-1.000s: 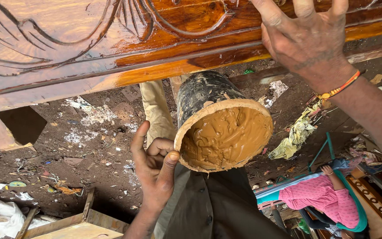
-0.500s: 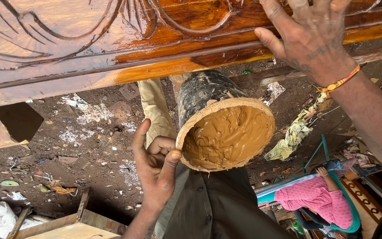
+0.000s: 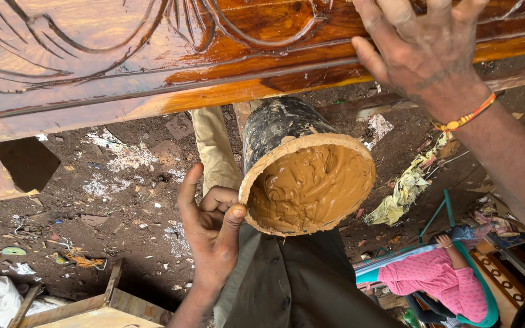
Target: The person applies a brown paste-like finish to a carved wooden panel using a cloth. They hold a container of the finish in one hand and rub the paste into the carved details with the other hand, moving along the length of the panel.
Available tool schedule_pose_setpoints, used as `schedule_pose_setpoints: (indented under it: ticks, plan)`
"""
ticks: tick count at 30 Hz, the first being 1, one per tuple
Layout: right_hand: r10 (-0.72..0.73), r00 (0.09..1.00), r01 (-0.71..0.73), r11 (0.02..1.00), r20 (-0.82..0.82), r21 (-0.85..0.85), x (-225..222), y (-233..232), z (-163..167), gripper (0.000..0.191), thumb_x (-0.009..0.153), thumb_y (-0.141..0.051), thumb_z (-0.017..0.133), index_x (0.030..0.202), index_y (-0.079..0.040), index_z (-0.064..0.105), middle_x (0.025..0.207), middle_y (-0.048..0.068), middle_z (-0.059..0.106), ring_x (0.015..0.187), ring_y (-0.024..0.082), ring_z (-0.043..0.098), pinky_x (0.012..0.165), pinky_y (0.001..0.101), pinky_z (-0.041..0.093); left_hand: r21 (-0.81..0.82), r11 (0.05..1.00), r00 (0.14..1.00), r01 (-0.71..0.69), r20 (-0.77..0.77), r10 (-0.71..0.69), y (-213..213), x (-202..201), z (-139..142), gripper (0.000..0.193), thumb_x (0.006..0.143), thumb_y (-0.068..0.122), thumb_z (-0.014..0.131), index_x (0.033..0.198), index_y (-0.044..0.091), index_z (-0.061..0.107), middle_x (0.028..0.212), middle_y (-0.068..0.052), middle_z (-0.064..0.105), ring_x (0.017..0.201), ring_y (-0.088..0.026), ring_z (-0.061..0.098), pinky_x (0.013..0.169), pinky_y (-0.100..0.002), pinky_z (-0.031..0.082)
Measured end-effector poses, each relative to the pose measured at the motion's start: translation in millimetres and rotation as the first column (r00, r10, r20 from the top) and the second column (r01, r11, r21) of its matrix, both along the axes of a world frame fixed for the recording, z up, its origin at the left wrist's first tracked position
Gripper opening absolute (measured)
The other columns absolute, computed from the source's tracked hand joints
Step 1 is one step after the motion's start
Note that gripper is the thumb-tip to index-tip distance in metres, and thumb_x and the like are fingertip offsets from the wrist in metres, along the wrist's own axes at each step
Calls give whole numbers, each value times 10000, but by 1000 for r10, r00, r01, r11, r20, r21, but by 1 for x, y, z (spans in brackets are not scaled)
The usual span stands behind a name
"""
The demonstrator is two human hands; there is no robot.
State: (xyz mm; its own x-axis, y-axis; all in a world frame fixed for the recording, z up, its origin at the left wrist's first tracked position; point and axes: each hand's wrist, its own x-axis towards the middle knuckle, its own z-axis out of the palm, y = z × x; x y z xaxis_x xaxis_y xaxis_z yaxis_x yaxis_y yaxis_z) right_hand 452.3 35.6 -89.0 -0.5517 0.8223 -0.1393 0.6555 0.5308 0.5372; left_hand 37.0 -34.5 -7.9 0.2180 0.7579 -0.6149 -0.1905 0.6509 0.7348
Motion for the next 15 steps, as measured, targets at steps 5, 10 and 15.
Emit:
schedule_pose_setpoints:
  ticks: [5, 10, 15]
  plan:
    - [47, 999, -47, 998, 10, 52, 5, 2, 9, 546, 989, -556, 548, 1455, -280, 618, 1706, 47, 299, 1557, 313, 132, 1252, 574, 83, -21, 1000, 1000, 12, -4, -12, 3, 1, 2, 782, 1013, 16, 632, 1625, 65, 147, 895, -87, 637, 786, -118, 625, 720, -259, 556]
    - [-23, 999, 23, 1000, -39, -7, 0, -4, -8, 632, 1012, -577, 515, 1555, -257, 565, 1713, 69, 258, 1564, 346, 91, 1228, 591, 76, -29, 1000, 1000, 5, -26, -6, 2, 2, 3, 792, 1007, 8, 641, 1628, 58, 151, 913, -94, 626, 812, -124, 617, 729, -259, 548]
    - [-24, 998, 22, 999, -60, -32, 11, -8, -2, 646, 1013, -598, 508, 1555, -248, 548, 1690, 115, 229, 1556, 392, 82, 1211, 606, 95, 21, 1000, 999, 23, -26, -22, 1, 2, 0, 773, 1018, 20, 635, 1625, 63, 157, 904, -93, 637, 803, -125, 643, 708, -267, 574]
